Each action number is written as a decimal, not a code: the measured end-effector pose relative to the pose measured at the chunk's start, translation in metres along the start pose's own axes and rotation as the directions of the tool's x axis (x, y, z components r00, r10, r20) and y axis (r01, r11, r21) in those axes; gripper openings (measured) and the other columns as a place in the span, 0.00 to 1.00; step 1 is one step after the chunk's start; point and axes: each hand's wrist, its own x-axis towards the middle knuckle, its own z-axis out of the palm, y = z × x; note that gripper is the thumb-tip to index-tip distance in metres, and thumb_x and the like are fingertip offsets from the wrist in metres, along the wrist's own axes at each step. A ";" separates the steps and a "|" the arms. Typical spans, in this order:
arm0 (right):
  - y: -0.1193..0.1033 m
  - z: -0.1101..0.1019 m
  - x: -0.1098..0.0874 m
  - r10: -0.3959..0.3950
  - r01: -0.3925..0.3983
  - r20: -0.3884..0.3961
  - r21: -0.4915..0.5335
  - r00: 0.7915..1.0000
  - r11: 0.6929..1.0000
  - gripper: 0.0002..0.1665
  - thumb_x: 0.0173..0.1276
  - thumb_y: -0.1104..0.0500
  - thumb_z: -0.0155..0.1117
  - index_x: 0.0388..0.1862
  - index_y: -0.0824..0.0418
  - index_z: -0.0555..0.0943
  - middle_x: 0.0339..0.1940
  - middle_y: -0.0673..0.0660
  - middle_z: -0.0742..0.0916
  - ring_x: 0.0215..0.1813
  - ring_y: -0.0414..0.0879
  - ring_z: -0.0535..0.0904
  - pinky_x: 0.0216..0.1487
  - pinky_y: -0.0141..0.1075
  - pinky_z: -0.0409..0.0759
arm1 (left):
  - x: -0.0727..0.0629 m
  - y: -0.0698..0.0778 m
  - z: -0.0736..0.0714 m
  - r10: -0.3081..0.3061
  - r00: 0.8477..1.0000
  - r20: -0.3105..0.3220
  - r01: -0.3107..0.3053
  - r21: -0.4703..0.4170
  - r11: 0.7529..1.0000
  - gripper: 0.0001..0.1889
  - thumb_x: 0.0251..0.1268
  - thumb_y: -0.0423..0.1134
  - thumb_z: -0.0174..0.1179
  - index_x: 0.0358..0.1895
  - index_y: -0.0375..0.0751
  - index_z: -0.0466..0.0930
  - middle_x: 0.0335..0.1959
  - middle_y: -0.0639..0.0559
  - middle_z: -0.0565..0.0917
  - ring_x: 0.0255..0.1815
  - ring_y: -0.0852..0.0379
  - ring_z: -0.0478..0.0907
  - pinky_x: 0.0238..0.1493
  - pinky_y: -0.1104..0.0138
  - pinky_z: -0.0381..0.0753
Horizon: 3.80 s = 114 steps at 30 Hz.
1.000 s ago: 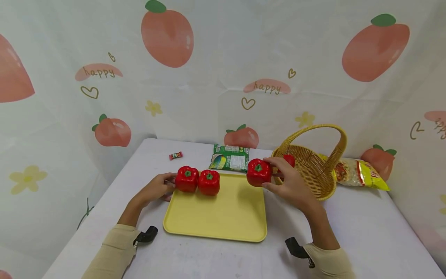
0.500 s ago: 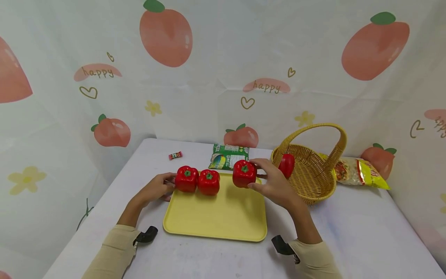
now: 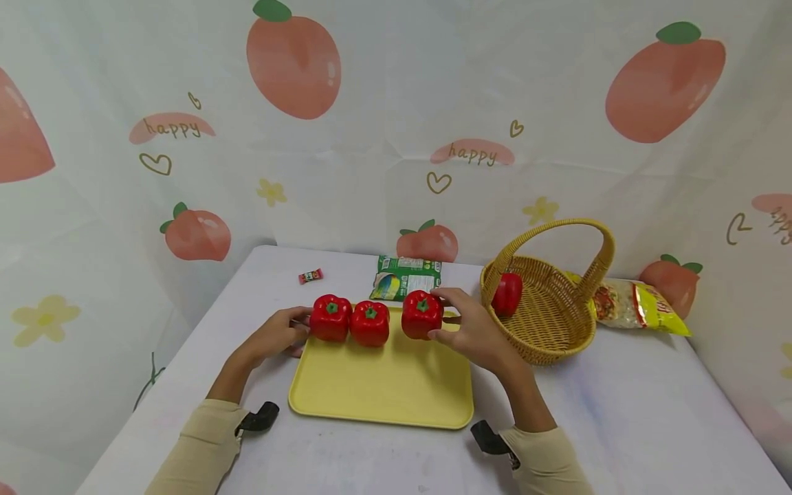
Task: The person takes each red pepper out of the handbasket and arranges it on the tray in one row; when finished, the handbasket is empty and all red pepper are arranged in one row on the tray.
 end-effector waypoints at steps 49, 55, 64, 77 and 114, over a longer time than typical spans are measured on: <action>0.017 0.014 0.003 0.079 -0.095 0.123 0.126 0.989 0.987 0.40 0.65 0.63 0.76 0.76 0.63 0.73 0.71 0.65 0.79 0.65 0.66 0.81 0.64 0.57 0.84 | 0.001 0.001 -0.001 -0.018 1.000 0.005 0.018 0.005 1.000 0.28 0.71 0.30 0.55 0.74 0.33 0.73 0.58 0.38 0.79 0.53 0.47 0.79 0.38 0.62 0.92; 0.014 0.020 0.004 0.076 -0.086 0.098 0.105 0.992 0.991 0.41 0.65 0.61 0.79 0.76 0.59 0.74 0.69 0.63 0.80 0.65 0.64 0.82 0.62 0.54 0.86 | 0.001 0.002 -0.001 -0.018 1.000 0.008 0.018 0.007 1.000 0.27 0.72 0.30 0.55 0.74 0.33 0.73 0.58 0.38 0.79 0.53 0.47 0.79 0.37 0.62 0.92; 0.014 0.020 0.003 0.067 -0.080 0.115 0.108 0.991 0.991 0.44 0.64 0.61 0.79 0.78 0.59 0.72 0.72 0.65 0.78 0.66 0.66 0.81 0.63 0.57 0.85 | 0.000 0.002 0.000 -0.013 1.000 0.009 0.013 -0.001 1.000 0.27 0.72 0.30 0.55 0.74 0.33 0.73 0.57 0.38 0.79 0.53 0.47 0.79 0.37 0.62 0.92; 0.014 0.023 0.003 0.078 -0.088 0.115 0.088 0.990 0.992 0.43 0.65 0.60 0.79 0.78 0.59 0.73 0.70 0.65 0.80 0.64 0.65 0.83 0.63 0.56 0.85 | 0.001 0.002 -0.001 -0.018 1.000 0.012 0.018 0.003 1.000 0.27 0.72 0.30 0.55 0.74 0.33 0.73 0.58 0.38 0.79 0.52 0.47 0.79 0.37 0.63 0.91; 0.018 -0.053 -0.028 -0.143 0.105 -0.162 -0.224 0.976 0.969 0.31 0.63 0.66 0.80 0.65 0.64 0.83 0.56 0.62 0.88 0.52 0.38 0.83 0.46 0.44 0.92 | -0.001 -0.001 -0.002 -0.025 1.000 -0.013 0.025 0.009 1.000 0.28 0.71 0.31 0.56 0.74 0.34 0.73 0.57 0.39 0.80 0.52 0.47 0.80 0.38 0.62 0.91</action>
